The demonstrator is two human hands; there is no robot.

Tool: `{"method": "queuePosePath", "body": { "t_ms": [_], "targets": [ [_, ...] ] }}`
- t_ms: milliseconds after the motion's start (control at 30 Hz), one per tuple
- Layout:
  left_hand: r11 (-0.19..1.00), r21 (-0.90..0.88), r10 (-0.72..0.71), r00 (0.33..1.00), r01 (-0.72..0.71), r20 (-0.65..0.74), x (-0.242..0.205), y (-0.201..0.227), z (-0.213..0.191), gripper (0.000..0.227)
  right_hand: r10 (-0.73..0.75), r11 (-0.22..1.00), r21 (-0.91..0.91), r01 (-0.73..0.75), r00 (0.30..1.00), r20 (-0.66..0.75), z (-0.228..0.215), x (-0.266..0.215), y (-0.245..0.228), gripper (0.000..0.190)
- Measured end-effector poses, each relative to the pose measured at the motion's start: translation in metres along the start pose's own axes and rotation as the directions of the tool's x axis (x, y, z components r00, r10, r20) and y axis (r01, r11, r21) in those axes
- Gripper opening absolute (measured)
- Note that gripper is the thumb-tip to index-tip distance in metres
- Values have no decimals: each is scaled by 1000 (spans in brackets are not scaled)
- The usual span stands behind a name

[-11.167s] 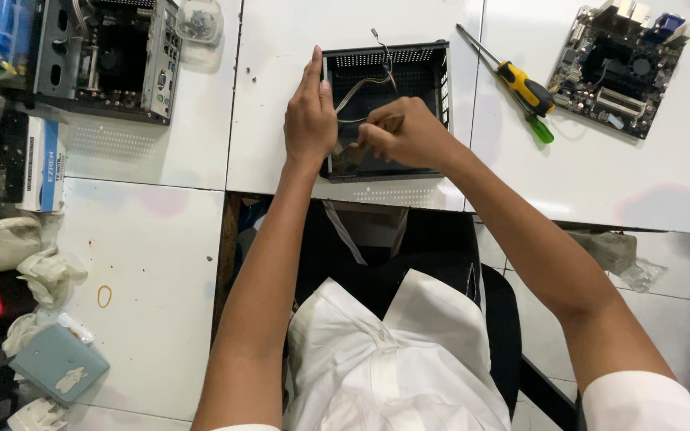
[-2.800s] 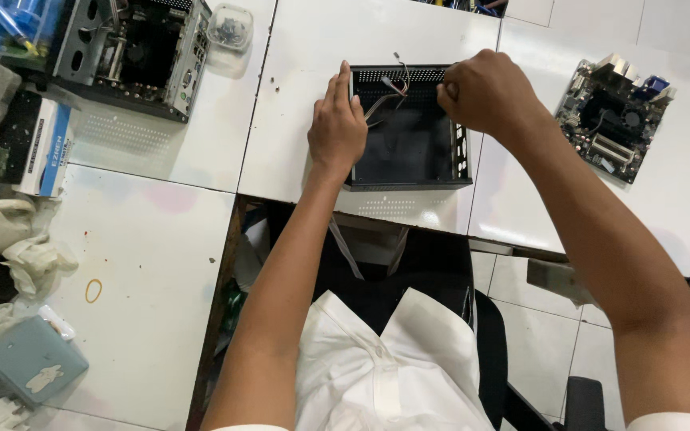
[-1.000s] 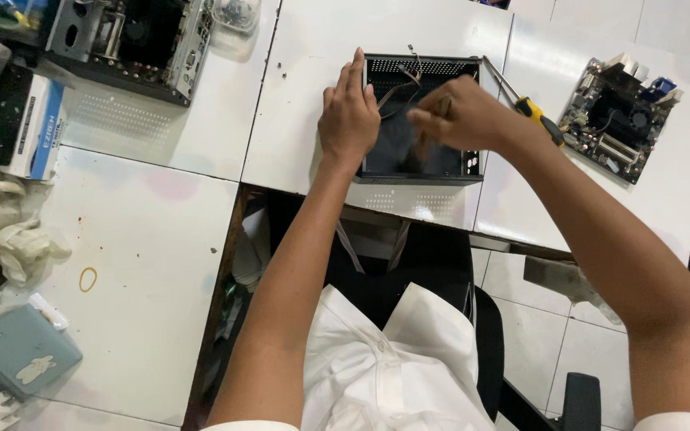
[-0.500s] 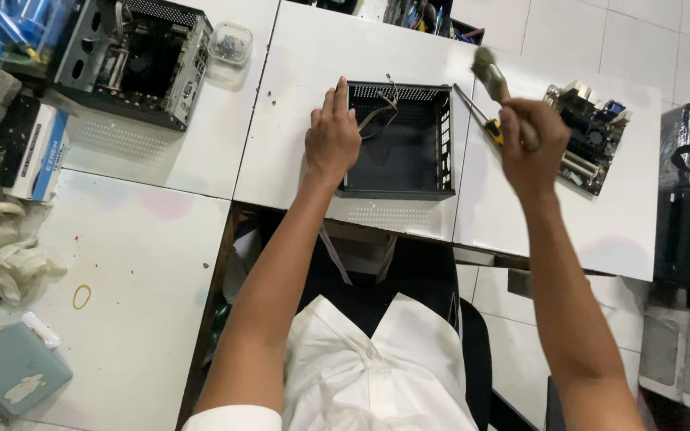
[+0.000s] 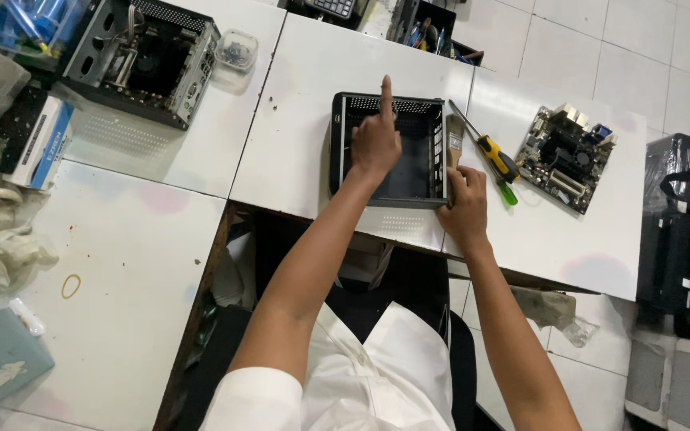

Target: The person cleans the interior of a computer case with a brush, then places a motherboard inside. They connect a cable to the motherboard and use a screwdriver to secure the board to the case.

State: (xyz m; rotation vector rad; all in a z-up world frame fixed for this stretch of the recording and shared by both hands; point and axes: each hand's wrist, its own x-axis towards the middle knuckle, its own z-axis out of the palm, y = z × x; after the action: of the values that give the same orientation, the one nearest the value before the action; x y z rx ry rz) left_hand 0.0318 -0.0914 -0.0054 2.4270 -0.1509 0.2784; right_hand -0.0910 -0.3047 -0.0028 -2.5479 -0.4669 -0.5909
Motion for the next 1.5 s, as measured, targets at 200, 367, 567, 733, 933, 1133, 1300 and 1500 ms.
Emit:
{"method": "queuePosePath", "body": {
  "t_ms": [200, 367, 567, 733, 933, 1133, 1300, 1500],
  "targets": [
    [821, -538, 74, 970, -191, -232, 6, 32, -50, 53, 19, 1000, 7, -19, 1000, 10, -3, 2, 0, 56],
    [679, -686, 91, 957, -261, -274, -16, 54, -132, 58, 38, 999, 14, -39, 999, 24, -4, 4, -2, 58],
    [574, -792, 87, 978, -206, -191, -35, 51, -158, 62, 40, 999, 13, -40, 999, 21, -3, 3, -1, 58],
    [473, -872, 0, 990, -126, -143, -39, 52, -163, 47, 48, 999, 20, -48, 999, 13, -2, 1, 0, 58],
    [379, -906, -9, 979, -187, -206, -41, 52, -163, 26, 12, 1000, -6, -12, 997, -80, 12, -4, 16, 60],
    [334, -942, -131, 988, -39, -87, -49, 60, -185, 33, 28, 999, 15, -28, 1000, 14, -1, 0, 1, 65],
    [403, -915, -159, 985, -4, -74, -53, 64, -198, 36, 39, 999, 15, -39, 999, 19, -2, 0, 0, 64],
    [324, -945, -199, 980, 51, -15, -52, 66, -198, 27, 42, 999, 2, -42, 999, 4, -3, 2, -4, 55]
  ]
}}
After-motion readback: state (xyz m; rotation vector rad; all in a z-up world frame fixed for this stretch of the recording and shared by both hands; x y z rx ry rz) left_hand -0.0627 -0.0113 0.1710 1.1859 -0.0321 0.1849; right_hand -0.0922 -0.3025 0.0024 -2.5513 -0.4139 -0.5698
